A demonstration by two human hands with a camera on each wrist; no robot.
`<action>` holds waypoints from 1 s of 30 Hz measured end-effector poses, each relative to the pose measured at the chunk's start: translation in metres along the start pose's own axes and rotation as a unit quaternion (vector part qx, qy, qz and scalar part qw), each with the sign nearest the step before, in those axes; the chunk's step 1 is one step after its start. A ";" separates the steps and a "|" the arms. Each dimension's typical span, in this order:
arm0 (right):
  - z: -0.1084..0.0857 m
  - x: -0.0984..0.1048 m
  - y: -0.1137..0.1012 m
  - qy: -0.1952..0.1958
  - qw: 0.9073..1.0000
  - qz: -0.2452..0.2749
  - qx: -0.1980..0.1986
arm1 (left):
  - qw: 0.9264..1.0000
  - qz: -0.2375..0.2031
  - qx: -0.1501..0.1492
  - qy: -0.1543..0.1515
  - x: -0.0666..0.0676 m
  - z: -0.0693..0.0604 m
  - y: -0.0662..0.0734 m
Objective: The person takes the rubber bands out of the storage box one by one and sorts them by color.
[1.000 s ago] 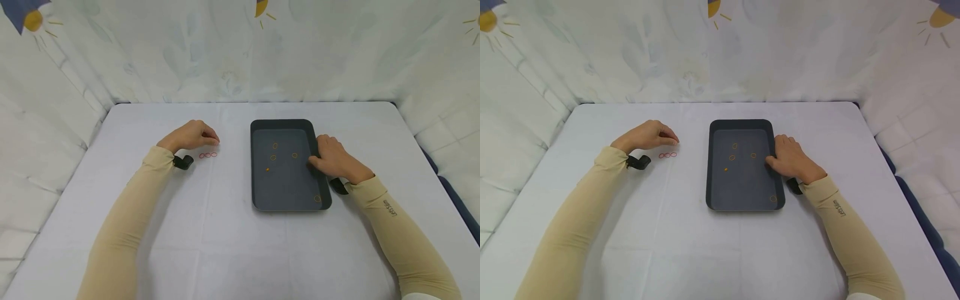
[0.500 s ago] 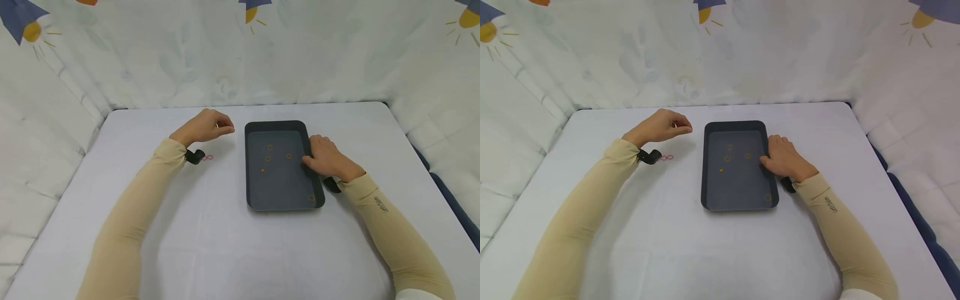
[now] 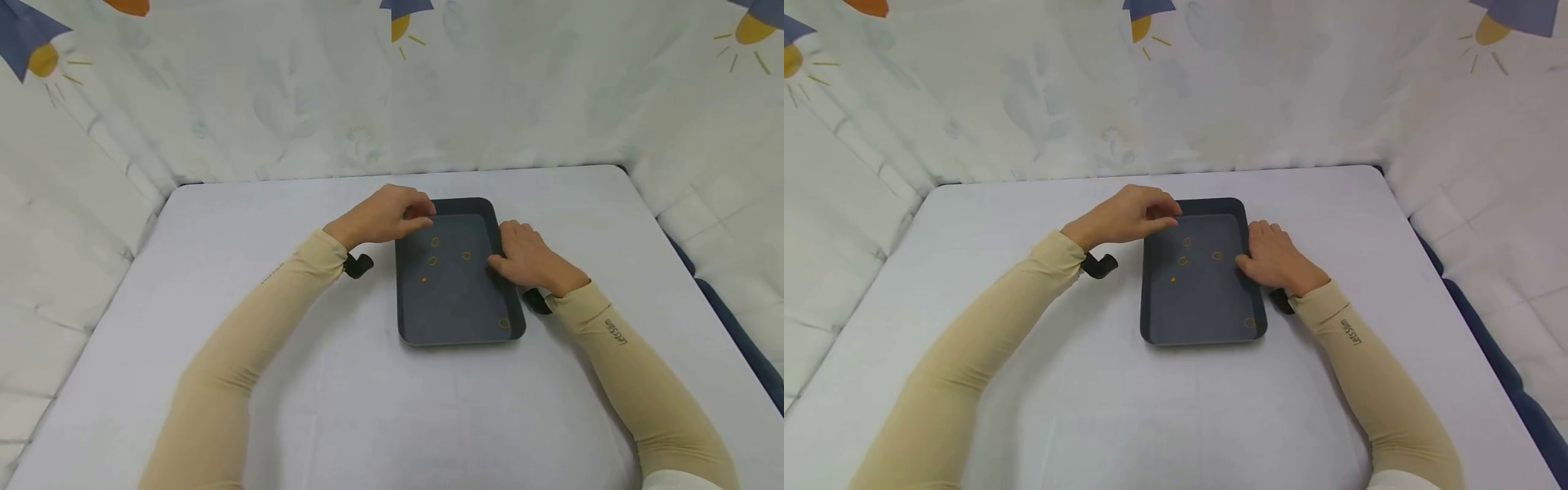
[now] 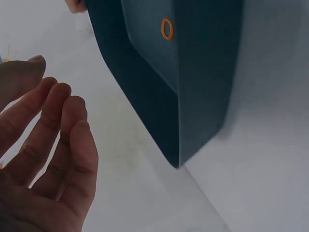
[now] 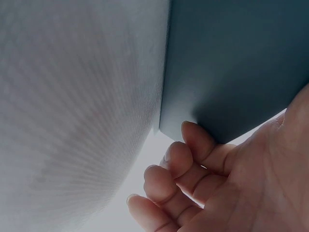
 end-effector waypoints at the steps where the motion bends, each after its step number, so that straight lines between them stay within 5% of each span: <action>1: 0.000 0.000 0.000 0.001 1.000 0.000 0.001 | 1.000 -0.001 -0.002 -0.003 -0.002 0.002 0.004; 14: 0.002 0.001 0.001 -0.006 1.000 -0.002 0.000 | 0.997 -0.074 -0.009 -0.032 -0.033 0.028 0.036; 30: 0.002 0.003 -0.003 -0.001 1.000 -0.010 0.005 | 0.995 -0.075 0.011 -0.072 -0.066 0.042 0.050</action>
Point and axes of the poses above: each hand's wrist, its own z-axis towards the middle knuckle, its own x-axis out of the back of the hand, y = z × x, the point moved 6 cm from there along z, towards the middle knuckle, and after that the axes turned 10 degrees about z, right-handed, at the moved point
